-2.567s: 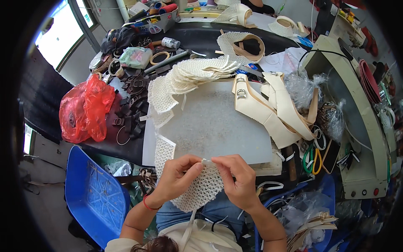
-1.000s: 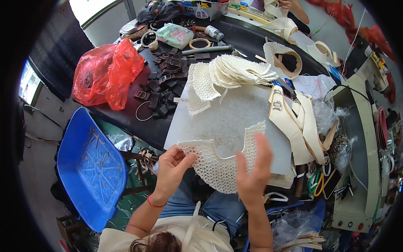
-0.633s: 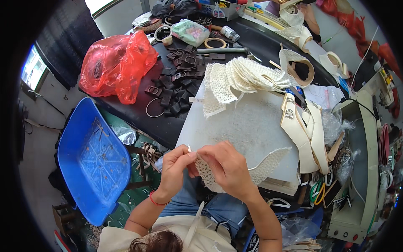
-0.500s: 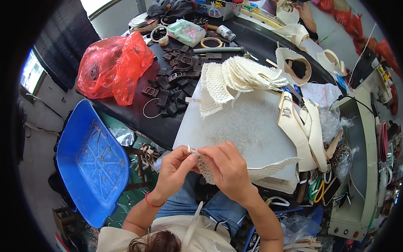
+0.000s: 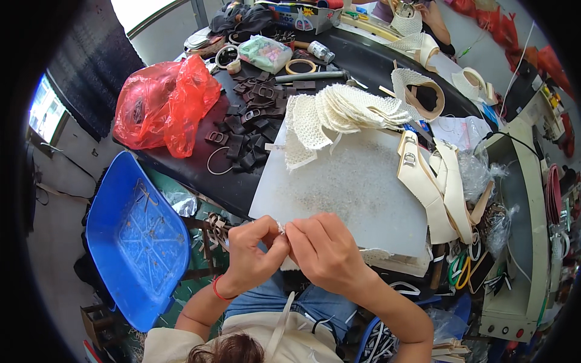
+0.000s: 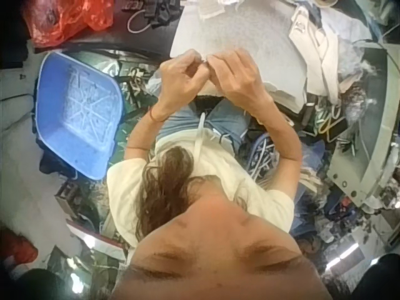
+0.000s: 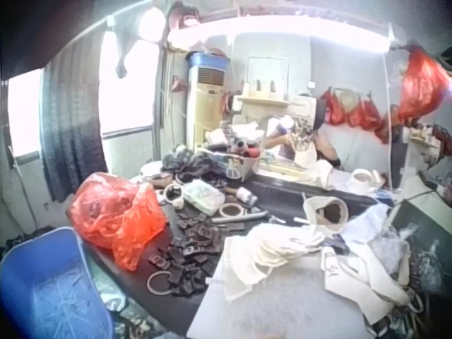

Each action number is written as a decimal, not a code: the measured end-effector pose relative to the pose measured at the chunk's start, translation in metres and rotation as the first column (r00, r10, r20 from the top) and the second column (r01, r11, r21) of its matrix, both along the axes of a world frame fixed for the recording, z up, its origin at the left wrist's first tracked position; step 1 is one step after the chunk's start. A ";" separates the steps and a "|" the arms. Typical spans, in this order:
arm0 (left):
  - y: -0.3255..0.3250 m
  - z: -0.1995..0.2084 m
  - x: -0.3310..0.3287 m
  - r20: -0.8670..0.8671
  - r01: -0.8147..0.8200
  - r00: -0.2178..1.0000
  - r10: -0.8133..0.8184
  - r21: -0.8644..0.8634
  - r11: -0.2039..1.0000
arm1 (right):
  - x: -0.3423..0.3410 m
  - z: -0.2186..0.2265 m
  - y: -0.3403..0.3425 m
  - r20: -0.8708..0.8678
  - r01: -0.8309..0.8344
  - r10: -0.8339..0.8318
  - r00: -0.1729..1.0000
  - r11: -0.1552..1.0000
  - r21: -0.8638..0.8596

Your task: The person assembles white woven sandals by hand. They pick up a woven upper and a sole, align them, and press the components together to form a finished sandal. The person repeats this process for multiple units, placing the completed sandals on the table.

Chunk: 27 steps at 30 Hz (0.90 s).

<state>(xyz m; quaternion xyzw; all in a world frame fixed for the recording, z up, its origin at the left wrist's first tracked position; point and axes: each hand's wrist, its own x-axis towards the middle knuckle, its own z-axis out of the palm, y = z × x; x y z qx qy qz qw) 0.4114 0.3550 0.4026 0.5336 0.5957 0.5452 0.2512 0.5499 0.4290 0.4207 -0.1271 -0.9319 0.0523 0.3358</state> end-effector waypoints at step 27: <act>0.056 0.101 -0.015 -0.237 0.232 0.953 -0.188 0.173 0.957 | 0.175 0.004 -0.024 0.275 0.688 -0.642 0.716 0.581 -0.436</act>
